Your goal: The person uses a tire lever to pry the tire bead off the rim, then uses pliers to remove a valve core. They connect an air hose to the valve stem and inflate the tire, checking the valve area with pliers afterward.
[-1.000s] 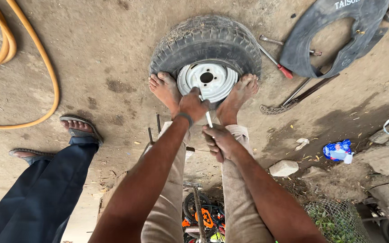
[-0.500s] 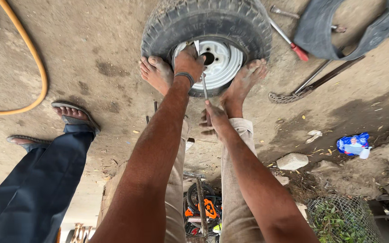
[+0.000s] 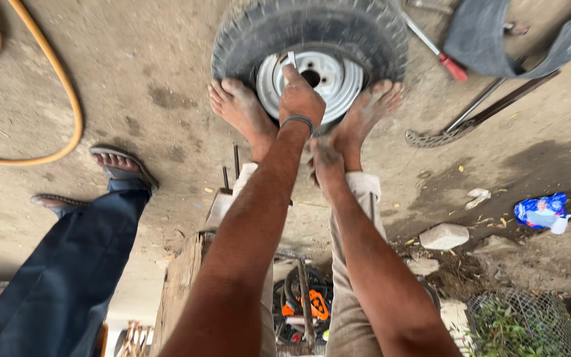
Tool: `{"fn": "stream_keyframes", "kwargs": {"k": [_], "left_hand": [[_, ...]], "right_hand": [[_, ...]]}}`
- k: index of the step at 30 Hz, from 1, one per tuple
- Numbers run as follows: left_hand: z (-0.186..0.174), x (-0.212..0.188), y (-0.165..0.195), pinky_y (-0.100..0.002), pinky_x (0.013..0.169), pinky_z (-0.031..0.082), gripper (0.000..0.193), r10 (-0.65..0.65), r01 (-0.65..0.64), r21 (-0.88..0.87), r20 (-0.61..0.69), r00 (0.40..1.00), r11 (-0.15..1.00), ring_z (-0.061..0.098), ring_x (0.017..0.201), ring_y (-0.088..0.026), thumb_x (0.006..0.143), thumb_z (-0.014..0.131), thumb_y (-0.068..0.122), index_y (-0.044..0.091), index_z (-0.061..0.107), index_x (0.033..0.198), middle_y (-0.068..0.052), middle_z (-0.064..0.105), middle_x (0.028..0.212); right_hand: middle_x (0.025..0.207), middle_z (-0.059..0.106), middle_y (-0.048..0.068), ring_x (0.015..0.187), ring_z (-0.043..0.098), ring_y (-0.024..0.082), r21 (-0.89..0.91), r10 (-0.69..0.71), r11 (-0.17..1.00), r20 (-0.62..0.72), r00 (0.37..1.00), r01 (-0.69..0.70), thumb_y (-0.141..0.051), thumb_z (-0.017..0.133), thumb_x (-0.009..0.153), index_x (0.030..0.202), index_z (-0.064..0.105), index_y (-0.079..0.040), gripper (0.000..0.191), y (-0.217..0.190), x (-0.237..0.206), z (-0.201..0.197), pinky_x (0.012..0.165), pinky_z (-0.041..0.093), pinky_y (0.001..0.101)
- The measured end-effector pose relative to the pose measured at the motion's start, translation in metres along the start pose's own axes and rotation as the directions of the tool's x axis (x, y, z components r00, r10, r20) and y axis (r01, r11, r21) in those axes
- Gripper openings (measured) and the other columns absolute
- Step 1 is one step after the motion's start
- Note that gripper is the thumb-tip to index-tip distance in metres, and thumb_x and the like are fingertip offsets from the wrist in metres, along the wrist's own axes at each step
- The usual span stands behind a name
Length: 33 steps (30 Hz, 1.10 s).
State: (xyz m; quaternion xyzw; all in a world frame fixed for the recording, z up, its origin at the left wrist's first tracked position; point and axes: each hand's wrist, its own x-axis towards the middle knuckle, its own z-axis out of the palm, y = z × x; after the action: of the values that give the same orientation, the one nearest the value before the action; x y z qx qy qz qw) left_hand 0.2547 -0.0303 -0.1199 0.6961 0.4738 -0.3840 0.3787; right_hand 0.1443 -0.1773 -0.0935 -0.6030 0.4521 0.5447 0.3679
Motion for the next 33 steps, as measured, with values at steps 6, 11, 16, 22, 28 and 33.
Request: {"fn": "stream_keyframes", "kwargs": {"k": [6,11,16,22,28,33], "left_hand": [[-0.016,0.012,0.021,-0.043,0.093,0.058,0.06,-0.086,0.029,0.193,0.294,0.952,0.981,0.07,0.114,-0.04,0.091,0.057,0.014,-0.015,0.032,0.138,-0.035,0.064,0.123],[-0.016,0.033,0.027,-0.044,0.108,0.042,0.036,0.08,-0.523,0.578,0.619,0.781,0.626,0.063,0.12,-0.043,0.093,0.057,0.015,-0.012,0.064,0.115,-0.037,0.067,0.119],[-0.036,0.02,0.001,-0.042,0.088,0.057,0.053,-0.017,0.025,-0.016,0.397,0.918,1.0,0.07,0.11,-0.04,0.094,0.064,0.023,-0.012,0.046,0.129,-0.032,0.067,0.12],[-0.094,-0.064,-0.003,-0.043,0.053,0.066,0.059,-0.093,0.309,-0.212,0.669,0.738,0.927,0.074,0.076,-0.031,0.091,0.064,0.045,0.004,0.05,0.132,-0.017,0.069,0.1],[-0.132,-0.125,0.002,-0.031,0.06,0.056,0.058,0.342,-0.165,-0.511,0.274,0.899,0.844,0.067,0.068,-0.018,0.095,0.073,0.031,-0.002,0.049,0.136,-0.009,0.067,0.084],[-0.185,-0.081,0.028,-0.036,0.066,0.062,0.039,0.463,-0.462,-0.111,-0.017,0.886,0.88,0.069,0.076,-0.021,0.1,0.078,0.033,0.001,0.057,0.11,-0.013,0.067,0.087]], "right_hand": [[0.063,0.062,0.01,0.048,0.056,0.014,0.207,-0.204,0.968,0.334,0.92,0.14,-0.043,0.068,0.101,0.101,0.074,0.003,0.047,0.011,-0.035,-0.032,0.048,0.051,0.0311],[0.069,0.064,0.009,0.048,0.056,0.018,0.53,-0.295,0.844,0.332,0.896,0.082,-0.039,0.06,0.108,0.095,0.068,0.004,0.045,0.005,-0.051,-0.02,0.045,0.046,0.0325],[0.07,0.06,0.007,0.057,0.054,0.018,0.804,-0.298,0.541,0.459,0.837,-0.248,-0.043,0.051,0.099,0.117,0.063,-0.002,0.046,-0.025,-0.081,0.001,0.056,0.048,0.0307],[0.081,0.061,0.002,0.067,0.056,0.013,0.813,-0.525,0.355,0.582,0.621,-0.462,-0.024,0.048,0.116,0.127,0.06,-0.004,0.026,-0.057,-0.102,0.014,0.061,0.048,0.0278],[0.098,0.07,0.01,0.081,0.067,0.017,0.862,-0.292,0.311,0.487,0.824,-0.399,-0.024,0.053,0.112,0.118,0.063,-0.001,0.026,-0.083,-0.1,0.044,0.072,0.057,0.0291],[0.11,0.069,0.011,0.104,0.069,0.023,0.904,-0.597,0.37,0.409,0.69,-0.215,-0.035,0.062,0.096,0.116,0.066,-0.002,0.039,-0.182,-0.081,0.116,0.095,0.059,0.0353]]}}
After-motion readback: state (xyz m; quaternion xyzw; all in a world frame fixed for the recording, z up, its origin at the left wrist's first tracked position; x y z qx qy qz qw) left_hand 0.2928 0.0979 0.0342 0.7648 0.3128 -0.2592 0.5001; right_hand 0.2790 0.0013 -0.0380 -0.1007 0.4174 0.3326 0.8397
